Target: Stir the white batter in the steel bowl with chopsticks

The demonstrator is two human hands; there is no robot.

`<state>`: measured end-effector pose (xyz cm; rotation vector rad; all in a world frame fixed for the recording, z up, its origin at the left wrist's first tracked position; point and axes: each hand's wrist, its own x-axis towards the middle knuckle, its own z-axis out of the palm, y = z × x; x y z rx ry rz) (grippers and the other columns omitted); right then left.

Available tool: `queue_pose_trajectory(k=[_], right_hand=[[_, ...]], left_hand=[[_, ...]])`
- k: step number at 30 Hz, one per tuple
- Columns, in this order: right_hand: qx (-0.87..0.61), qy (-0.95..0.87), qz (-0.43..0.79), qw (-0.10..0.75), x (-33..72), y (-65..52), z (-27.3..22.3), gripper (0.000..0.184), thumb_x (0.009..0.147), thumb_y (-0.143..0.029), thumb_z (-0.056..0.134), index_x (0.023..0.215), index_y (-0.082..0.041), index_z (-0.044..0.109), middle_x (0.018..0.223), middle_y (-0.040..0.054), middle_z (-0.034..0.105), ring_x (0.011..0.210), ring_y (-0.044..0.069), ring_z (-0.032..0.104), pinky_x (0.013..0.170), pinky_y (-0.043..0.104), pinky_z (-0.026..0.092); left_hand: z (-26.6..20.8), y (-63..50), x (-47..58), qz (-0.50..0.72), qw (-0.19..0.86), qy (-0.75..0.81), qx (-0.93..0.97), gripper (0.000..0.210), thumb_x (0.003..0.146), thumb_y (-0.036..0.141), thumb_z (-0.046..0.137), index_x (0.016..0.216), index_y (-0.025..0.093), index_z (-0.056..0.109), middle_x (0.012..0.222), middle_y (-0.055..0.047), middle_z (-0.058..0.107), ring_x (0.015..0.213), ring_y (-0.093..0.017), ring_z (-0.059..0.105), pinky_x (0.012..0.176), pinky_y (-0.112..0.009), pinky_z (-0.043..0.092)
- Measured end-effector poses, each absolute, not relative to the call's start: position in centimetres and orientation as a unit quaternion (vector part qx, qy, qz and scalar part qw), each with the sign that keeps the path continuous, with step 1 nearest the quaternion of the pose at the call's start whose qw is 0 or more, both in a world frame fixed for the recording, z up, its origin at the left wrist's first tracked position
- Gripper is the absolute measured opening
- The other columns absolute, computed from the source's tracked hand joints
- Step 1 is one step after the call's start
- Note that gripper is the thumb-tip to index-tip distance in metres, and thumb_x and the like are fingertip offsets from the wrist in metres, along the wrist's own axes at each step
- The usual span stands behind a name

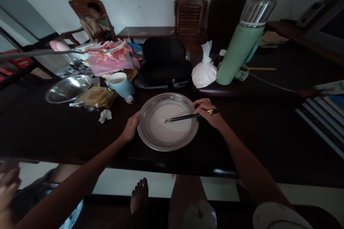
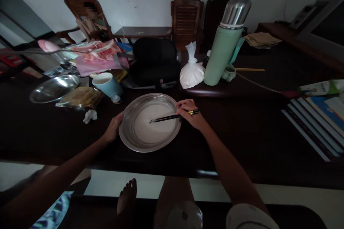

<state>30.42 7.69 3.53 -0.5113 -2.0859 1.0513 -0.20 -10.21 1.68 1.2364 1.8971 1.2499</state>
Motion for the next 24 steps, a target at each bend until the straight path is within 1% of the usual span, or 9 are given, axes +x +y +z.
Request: queue_pose_trajectory(k=[4,7,9,11,13,15,18,21,24], right_hand=[[-0.204,-0.796,0.426,0.378,30.52,7.76,3.56,0.042,0.097,-0.044,0.05,0.067,-0.025,0.072,0.101,0.0057,0.073,0.108,0.026,0.058,0.102,0.049,0.042],[-0.18,-0.814,0.424,0.354,30.37,7.52,3.62,0.036,0.096,-0.044,0.054,0.071,-0.027,0.074,0.101,0.0055,0.073,0.107,0.026,0.058,0.1,0.049,0.043],[-0.184,-0.819,0.41,0.356,30.33,7.48,3.63,0.032,0.094,-0.043,0.057,0.074,-0.027,0.075,0.101,0.0055,0.074,0.105,0.026,0.059,0.1,0.049,0.043],[-0.203,-0.81,0.403,0.375,30.41,7.61,3.6,0.034,0.095,-0.044,0.056,0.073,-0.026,0.074,0.101,0.0055,0.073,0.105,0.026,0.059,0.101,0.05,0.042],[-0.213,-0.796,0.413,0.387,30.53,7.75,3.55,0.041,0.097,-0.046,0.052,0.069,-0.026,0.073,0.102,0.0058,0.073,0.107,0.026,0.058,0.102,0.049,0.042],[-0.203,-0.794,0.428,0.38,30.55,7.77,3.51,0.045,0.098,-0.049,0.048,0.067,-0.025,0.072,0.101,0.0063,0.073,0.108,0.026,0.058,0.102,0.049,0.042],[-0.185,-0.811,0.426,0.356,30.41,7.61,3.49,0.042,0.096,-0.05,0.051,0.071,-0.026,0.074,0.1,0.0063,0.074,0.105,0.026,0.059,0.1,0.048,0.044],[-0.194,-0.812,0.409,0.368,30.36,7.57,3.49,0.037,0.095,-0.049,0.055,0.074,-0.026,0.075,0.1,0.006,0.073,0.104,0.025,0.059,0.1,0.048,0.043],[-0.202,-0.795,0.424,0.383,30.42,7.62,3.46,0.042,0.097,-0.049,0.051,0.07,-0.025,0.073,0.099,0.0063,0.073,0.105,0.026,0.059,0.1,0.048,0.043]], left_hand=[[1.68,-10.2,-0.27,0.464,0.271,0.704,0.465,0.076,0.086,0.076,0.04,0.111,0.012,0.072,0.106,-0.012,0.074,0.105,-0.032,0.063,0.099,-0.043,0.05],[1.51,-10.2,-0.41,0.462,0.264,0.705,0.469,0.076,0.087,0.075,0.04,0.111,0.01,0.071,0.107,-0.014,0.074,0.107,-0.033,0.063,0.099,-0.043,0.05],[1.41,-10.21,-0.45,0.461,0.264,0.705,0.47,0.076,0.087,0.074,0.04,0.112,0.01,0.071,0.108,-0.014,0.074,0.108,-0.033,0.063,0.098,-0.043,0.05],[1.35,-10.22,-0.43,0.466,0.268,0.702,0.467,0.077,0.087,0.075,0.04,0.113,0.01,0.071,0.109,-0.014,0.074,0.107,-0.032,0.064,0.098,-0.042,0.05],[1.33,-10.22,-0.42,0.471,0.272,0.7,0.463,0.078,0.086,0.076,0.04,0.114,0.01,0.071,0.11,-0.014,0.074,0.107,-0.032,0.064,0.099,-0.043,0.05],[1.3,-10.22,-0.47,0.471,0.276,0.699,0.462,0.079,0.085,0.078,0.041,0.114,0.01,0.071,0.113,-0.014,0.074,0.107,-0.032,0.064,0.101,-0.044,0.049],[1.25,-10.21,-0.6,0.468,0.275,0.698,0.467,0.078,0.085,0.078,0.042,0.112,0.011,0.071,0.113,-0.014,0.074,0.107,-0.032,0.064,0.101,-0.044,0.049],[1.32,-10.22,-0.58,0.467,0.272,0.698,0.469,0.077,0.086,0.077,0.041,0.111,0.012,0.072,0.11,-0.013,0.074,0.105,-0.031,0.063,0.1,-0.043,0.049],[1.54,-10.24,-0.41,0.465,0.274,0.702,0.465,0.077,0.086,0.077,0.041,0.112,0.011,0.071,0.109,-0.012,0.074,0.105,-0.031,0.063,0.099,-0.042,0.05]])
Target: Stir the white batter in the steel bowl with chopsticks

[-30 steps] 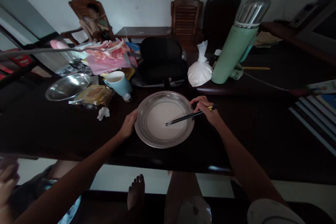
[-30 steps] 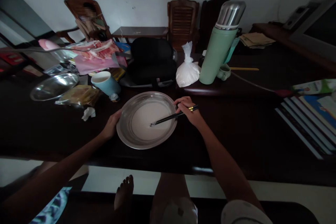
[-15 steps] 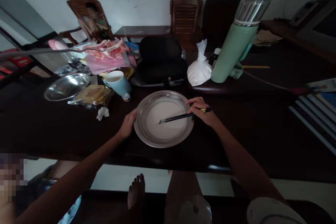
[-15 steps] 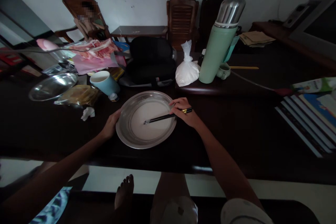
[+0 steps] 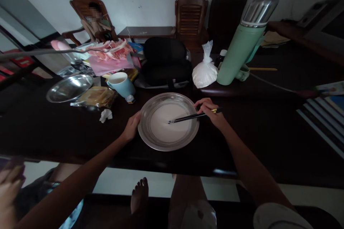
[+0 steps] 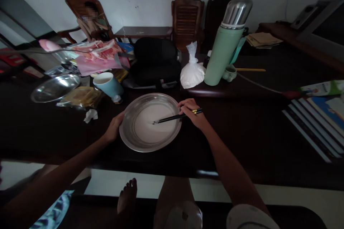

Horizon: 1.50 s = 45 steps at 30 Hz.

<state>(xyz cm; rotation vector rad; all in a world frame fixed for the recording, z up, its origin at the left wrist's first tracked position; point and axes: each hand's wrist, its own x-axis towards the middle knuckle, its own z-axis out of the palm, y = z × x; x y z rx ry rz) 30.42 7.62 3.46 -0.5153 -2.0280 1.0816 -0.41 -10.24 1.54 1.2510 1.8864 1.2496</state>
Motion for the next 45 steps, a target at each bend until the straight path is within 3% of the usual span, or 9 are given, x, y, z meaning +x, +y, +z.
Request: queue_pose_trajectory(k=[7,12,18,24,29,35,40,45], right_hand=[[-0.189,-0.815,0.412,0.361,30.3,7.6,3.4,0.031,0.094,-0.043,0.058,0.074,-0.027,0.075,0.102,0.0051,0.073,0.106,0.026,0.059,0.101,0.049,0.043],[-0.208,-0.793,0.428,0.38,30.5,7.6,3.6,0.044,0.098,-0.047,0.049,0.067,-0.026,0.072,0.102,0.0057,0.074,0.107,0.026,0.059,0.101,0.049,0.042],[-0.205,-0.813,0.405,0.366,30.3,7.6,3.6,0.033,0.094,-0.047,0.057,0.074,-0.027,0.075,0.101,0.005,0.075,0.104,0.026,0.06,0.101,0.05,0.042],[-0.214,-0.787,0.429,0.388,30.5,7.5,3.7,0.047,0.098,-0.049,0.048,0.064,-0.026,0.072,0.099,0.0057,0.074,0.107,0.026,0.059,0.101,0.049,0.043],[-0.181,-0.811,0.421,0.365,30.2,7.2,3.8,0.032,0.092,-0.047,0.06,0.071,-0.028,0.075,0.096,0.0049,0.075,0.103,0.026,0.059,0.098,0.049,0.045],[-0.203,-0.741,0.486,0.417,31.0,7.5,3.8,0.05,0.098,-0.053,0.047,0.061,-0.024,0.065,0.083,0.0056,0.071,0.086,0.023,0.063,0.086,0.044,0.05],[-0.167,-0.775,0.49,0.363,30.3,6.5,4.1,0.039,0.094,-0.051,0.057,0.067,-0.025,0.07,0.075,0.0034,0.07,0.079,0.021,0.063,0.079,0.04,0.051],[-0.206,-0.759,0.466,0.405,30.5,6.7,4.4,0.038,0.092,-0.053,0.06,0.067,-0.024,0.066,0.077,0.0038,0.072,0.078,0.021,0.065,0.077,0.04,0.052]], left_hand=[[1.6,-10.2,-0.3,0.466,0.266,0.706,0.463,0.075,0.086,0.076,0.041,0.111,0.012,0.072,0.11,-0.012,0.074,0.106,-0.032,0.063,0.099,-0.042,0.049],[1.6,-10.2,-0.3,0.466,0.27,0.704,0.462,0.073,0.086,0.075,0.041,0.11,0.013,0.072,0.106,-0.011,0.075,0.105,-0.032,0.063,0.097,-0.042,0.051],[1.8,-10.2,-0.2,0.465,0.266,0.705,0.465,0.078,0.085,0.077,0.042,0.11,0.01,0.072,0.108,-0.014,0.074,0.106,-0.033,0.064,0.101,-0.044,0.05],[1.5,-10.1,-0.3,0.475,0.266,0.699,0.465,0.078,0.083,0.079,0.042,0.111,0.013,0.073,0.111,-0.012,0.075,0.11,-0.033,0.062,0.101,-0.043,0.049],[1.5,-10.1,-0.3,0.472,0.269,0.701,0.462,0.077,0.085,0.077,0.042,0.112,0.013,0.073,0.112,-0.012,0.075,0.111,-0.033,0.062,0.102,-0.044,0.049],[1.7,-10.1,-0.2,0.474,0.267,0.702,0.461,0.079,0.083,0.08,0.043,0.11,0.012,0.072,0.117,-0.014,0.074,0.114,-0.034,0.061,0.106,-0.045,0.046],[1.7,-10.2,-0.2,0.468,0.275,0.7,0.464,0.077,0.086,0.077,0.041,0.114,0.011,0.071,0.115,-0.014,0.074,0.113,-0.034,0.062,0.104,-0.044,0.048],[1.5,-10.2,-0.4,0.468,0.272,0.699,0.467,0.075,0.087,0.074,0.041,0.115,0.012,0.071,0.111,-0.013,0.074,0.111,-0.033,0.063,0.101,-0.043,0.049]])
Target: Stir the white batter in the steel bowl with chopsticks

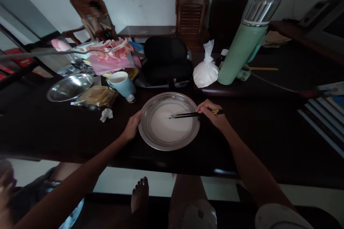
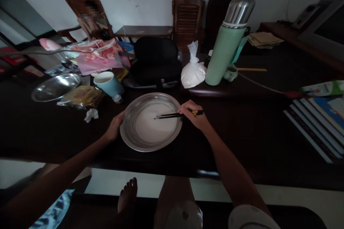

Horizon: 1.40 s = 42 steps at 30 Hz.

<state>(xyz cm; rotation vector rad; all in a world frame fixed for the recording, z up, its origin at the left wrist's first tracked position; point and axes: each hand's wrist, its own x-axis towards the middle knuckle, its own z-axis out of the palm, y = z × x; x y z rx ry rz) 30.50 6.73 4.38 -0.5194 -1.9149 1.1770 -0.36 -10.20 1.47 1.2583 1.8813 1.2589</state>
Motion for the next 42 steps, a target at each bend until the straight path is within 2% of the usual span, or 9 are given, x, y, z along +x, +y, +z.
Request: queue_pose_trajectory(k=[6,9,12,18,22,27,31,36,42], right_hand=[[-0.215,-0.678,0.577,0.401,30.7,6.8,3.7,0.038,0.089,-0.054,0.064,0.068,-0.023,0.054,0.06,-0.001,0.068,0.047,0.012,0.049,0.046,0.028,0.038],[-0.195,-0.69,0.588,0.375,30.1,6.3,3.8,0.029,0.083,-0.046,0.073,0.076,-0.023,0.057,0.066,-0.0011,0.073,0.047,0.009,0.049,0.046,0.025,0.039],[-0.215,-0.684,0.561,0.413,30.0,6.5,4.0,0.026,0.083,-0.043,0.073,0.08,-0.023,0.057,0.066,-0.001,0.072,0.055,0.011,0.058,0.049,0.023,0.04],[-0.202,-0.62,0.605,0.457,30.1,7.0,3.6,0.045,0.081,-0.066,0.065,0.085,-0.027,0.044,0.049,-0.0086,0.057,0.044,0.01,0.047,0.039,0.02,0.027],[-0.157,-0.623,0.662,0.387,29.3,6.4,3.5,0.053,0.072,-0.061,0.079,0.088,-0.027,0.041,0.062,-0.0077,0.068,0.04,0.006,0.042,0.04,0.021,0.031],[-0.225,-0.588,0.607,0.484,29.4,6.7,3.7,0.04,0.084,-0.054,0.071,0.085,-0.026,0.042,0.067,-0.0034,0.071,0.044,0.008,0.048,0.042,0.022,0.035],[-0.217,-0.586,0.615,0.481,29.8,6.6,3.7,0.033,0.091,-0.054,0.062,0.081,-0.024,0.051,0.064,-0.0008,0.07,0.046,0.01,0.053,0.042,0.023,0.037],[-0.198,-0.665,0.583,0.422,29.5,6.3,3.6,0.029,0.087,-0.049,0.069,0.08,-0.021,0.069,0.09,0.0046,0.076,0.056,0.011,0.061,0.051,0.027,0.049],[-0.288,-0.635,0.499,0.514,30.4,7.8,3.3,0.043,0.093,-0.056,0.058,0.07,-0.021,0.07,0.067,0.0021,0.069,0.057,0.013,0.058,0.053,0.028,0.046]], left_hand=[[1.4,-10.2,-0.4,0.47,0.277,0.694,0.47,0.076,0.087,0.075,0.041,0.116,0.011,0.071,0.118,-0.013,0.073,0.112,-0.033,0.062,0.104,-0.045,0.047],[1.3,-10.2,-0.5,0.47,0.279,0.696,0.466,0.077,0.086,0.076,0.042,0.116,0.011,0.07,0.119,-0.014,0.072,0.113,-0.033,0.062,0.107,-0.045,0.045],[1.2,-10.2,-0.5,0.474,0.281,0.694,0.462,0.078,0.086,0.077,0.042,0.116,0.011,0.07,0.118,-0.014,0.073,0.112,-0.033,0.063,0.106,-0.045,0.046],[1.3,-10.2,-0.4,0.471,0.275,0.695,0.469,0.077,0.086,0.076,0.041,0.113,0.011,0.071,0.113,-0.013,0.074,0.109,-0.033,0.064,0.101,-0.043,0.049],[1.6,-10.2,-0.3,0.478,0.28,0.688,0.468,0.075,0.087,0.075,0.043,0.114,0.011,0.071,0.112,-0.013,0.074,0.108,-0.032,0.065,0.103,-0.044,0.049],[1.4,-10.2,-0.3,0.475,0.278,0.692,0.467,0.077,0.087,0.076,0.042,0.115,0.011,0.071,0.113,-0.014,0.074,0.107,-0.032,0.065,0.101,-0.044,0.05],[1.2,-10.3,-0.5,0.479,0.274,0.692,0.465,0.076,0.087,0.076,0.042,0.116,0.012,0.071,0.111,-0.012,0.075,0.108,-0.031,0.064,0.103,-0.044,0.048],[1.4,-10.3,-0.5,0.47,0.275,0.693,0.473,0.076,0.087,0.075,0.041,0.116,0.011,0.071,0.116,-0.013,0.073,0.11,-0.032,0.063,0.105,-0.044,0.047],[1.3,-10.3,-0.5,0.466,0.276,0.696,0.472,0.073,0.089,0.073,0.04,0.114,0.012,0.07,0.114,-0.013,0.073,0.109,-0.031,0.064,0.102,-0.044,0.049]])
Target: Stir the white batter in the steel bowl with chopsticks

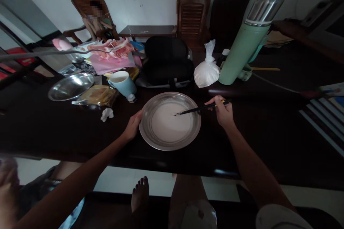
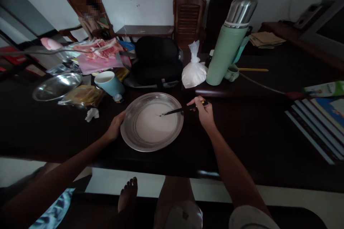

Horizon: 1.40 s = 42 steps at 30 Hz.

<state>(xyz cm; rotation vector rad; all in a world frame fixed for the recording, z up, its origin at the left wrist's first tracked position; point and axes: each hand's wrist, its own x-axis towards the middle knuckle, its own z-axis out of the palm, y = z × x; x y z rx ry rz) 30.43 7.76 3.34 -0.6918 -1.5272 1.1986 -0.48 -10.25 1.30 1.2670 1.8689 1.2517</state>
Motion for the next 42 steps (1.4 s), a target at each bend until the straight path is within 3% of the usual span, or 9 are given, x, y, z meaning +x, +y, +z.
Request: queue_pose_trajectory(k=[5,8,12,15,21,26,31,37,42], right_hand=[[-0.239,-0.718,0.5,0.42,30.1,6.9,3.5,0.04,0.094,-0.053,0.058,0.075,-0.023,0.075,0.078,0.0029,0.075,0.078,0.018,0.069,0.076,0.033,0.054],[-0.227,-0.724,0.494,0.425,30.1,6.9,3.8,0.034,0.091,-0.052,0.062,0.08,-0.023,0.076,0.087,0.004,0.077,0.089,0.02,0.072,0.087,0.036,0.054],[-0.286,-0.662,0.489,0.491,30.4,7.4,3.9,0.034,0.091,-0.054,0.062,0.081,-0.023,0.073,0.076,0.0025,0.075,0.076,0.019,0.072,0.077,0.034,0.055],[-0.279,-0.653,0.521,0.473,30.3,7.0,3.9,0.037,0.092,-0.057,0.059,0.082,-0.024,0.071,0.069,0.0009,0.073,0.069,0.019,0.071,0.072,0.034,0.055],[-0.243,-0.704,0.515,0.425,30.0,6.7,3.9,0.038,0.088,-0.057,0.064,0.075,-0.023,0.073,0.082,0.0038,0.076,0.086,0.021,0.072,0.087,0.038,0.055],[-0.304,-0.631,0.521,0.488,30.4,7.5,3.7,0.047,0.09,-0.06,0.058,0.064,-0.023,0.07,0.066,0.003,0.072,0.068,0.02,0.068,0.072,0.036,0.055],[-0.246,-0.691,0.551,0.398,30.0,6.9,3.7,0.046,0.089,-0.061,0.06,0.067,-0.022,0.073,0.074,0.0044,0.075,0.071,0.019,0.068,0.072,0.034,0.055],[-0.277,-0.62,0.579,0.451,30.1,7.6,3.5,0.044,0.086,-0.06,0.064,0.066,-0.021,0.069,0.066,0.0033,0.073,0.05,0.012,0.055,0.047,0.026,0.045],[-0.243,-0.621,0.636,0.388,29.7,6.8,3.5,0.038,0.082,-0.058,0.071,0.079,-0.02,0.071,0.067,0.0037,0.076,0.049,0.014,0.062,0.046,0.027,0.05]], left_hand=[[1.3,-10.2,-0.5,0.469,0.269,0.697,0.47,0.075,0.088,0.075,0.04,0.113,0.011,0.071,0.113,-0.013,0.074,0.111,-0.032,0.063,0.102,-0.043,0.049],[1.4,-10.2,-0.4,0.466,0.276,0.698,0.469,0.076,0.087,0.076,0.04,0.114,0.011,0.071,0.115,-0.013,0.073,0.11,-0.032,0.063,0.102,-0.043,0.049],[1.3,-10.2,-0.4,0.47,0.279,0.695,0.467,0.077,0.087,0.076,0.041,0.116,0.011,0.071,0.115,-0.013,0.073,0.109,-0.032,0.063,0.102,-0.043,0.049],[1.3,-10.2,-0.5,0.472,0.278,0.696,0.465,0.078,0.086,0.076,0.041,0.116,0.01,0.071,0.114,-0.014,0.073,0.11,-0.033,0.063,0.103,-0.043,0.048],[1.5,-10.2,-0.4,0.471,0.267,0.694,0.474,0.076,0.087,0.075,0.041,0.116,0.012,0.071,0.114,-0.013,0.074,0.113,-0.033,0.062,0.105,-0.043,0.046],[1.3,-10.2,-0.5,0.466,0.267,0.698,0.473,0.076,0.088,0.075,0.039,0.114,0.012,0.071,0.11,-0.013,0.074,0.107,-0.031,0.063,0.099,-0.042,0.05],[1.4,-10.2,-0.5,0.469,0.275,0.696,0.47,0.077,0.086,0.076,0.041,0.114,0.011,0.071,0.113,-0.013,0.074,0.107,-0.031,0.063,0.102,-0.042,0.049],[1.6,-10.3,-0.3,0.467,0.28,0.698,0.465,0.075,0.087,0.075,0.041,0.113,0.012,0.071,0.11,-0.013,0.074,0.105,-0.031,0.064,0.101,-0.043,0.05],[1.4,-10.3,-0.5,0.465,0.268,0.7,0.47,0.074,0.089,0.073,0.04,0.114,0.011,0.071,0.109,-0.014,0.074,0.109,-0.032,0.063,0.101,-0.043,0.049]])
